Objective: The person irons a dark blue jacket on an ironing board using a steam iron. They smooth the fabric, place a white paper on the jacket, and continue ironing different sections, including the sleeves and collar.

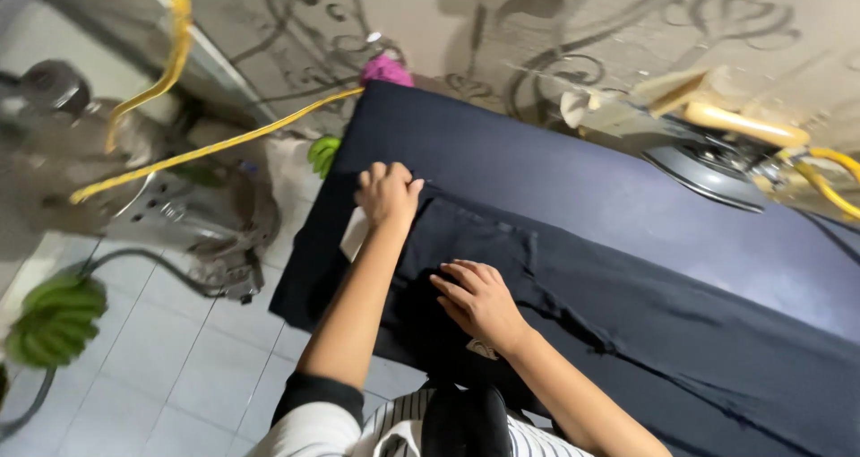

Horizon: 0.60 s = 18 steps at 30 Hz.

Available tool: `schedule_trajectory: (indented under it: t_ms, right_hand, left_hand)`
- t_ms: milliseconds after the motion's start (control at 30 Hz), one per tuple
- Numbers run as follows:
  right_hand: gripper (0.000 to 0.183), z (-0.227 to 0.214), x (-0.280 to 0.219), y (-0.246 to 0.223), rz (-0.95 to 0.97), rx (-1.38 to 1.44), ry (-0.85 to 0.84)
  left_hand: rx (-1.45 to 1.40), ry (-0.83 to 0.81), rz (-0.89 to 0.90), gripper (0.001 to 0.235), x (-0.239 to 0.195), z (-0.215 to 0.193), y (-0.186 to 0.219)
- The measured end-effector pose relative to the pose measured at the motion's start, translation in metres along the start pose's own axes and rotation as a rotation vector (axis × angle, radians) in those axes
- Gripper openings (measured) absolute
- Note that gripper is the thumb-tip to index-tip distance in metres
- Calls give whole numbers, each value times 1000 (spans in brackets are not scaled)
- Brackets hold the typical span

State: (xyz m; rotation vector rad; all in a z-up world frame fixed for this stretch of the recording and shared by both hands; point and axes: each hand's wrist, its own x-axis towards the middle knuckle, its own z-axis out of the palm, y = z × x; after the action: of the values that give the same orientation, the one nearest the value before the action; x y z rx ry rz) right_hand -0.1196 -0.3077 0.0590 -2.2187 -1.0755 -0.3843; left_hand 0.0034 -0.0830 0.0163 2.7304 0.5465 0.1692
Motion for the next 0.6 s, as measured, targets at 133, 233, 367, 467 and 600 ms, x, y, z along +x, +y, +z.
schedule_trajectory:
  t_ms: [133, 233, 367, 467, 600]
  right_hand:
    - [32, -48, -48, 29, 173, -151, 104]
    - [36, -80, -105, 55, 319, -329, 235]
    - [50, -110, -177, 68, 577, -480, 131]
    - [51, -140, -224, 69, 690, -478, 51]
    - [52, -200, -302, 73, 804, -543, -37]
  left_hand:
    - [169, 199, 141, 51, -42, -31, 59]
    - [16, 539, 555, 34, -74, -18, 114]
    - [-323, 352, 1001, 28, -147, 13, 194]
    - [-379, 95, 1218, 24, -206, 62, 229]
    - [-282, -311, 1472, 30, -268, 110, 266]
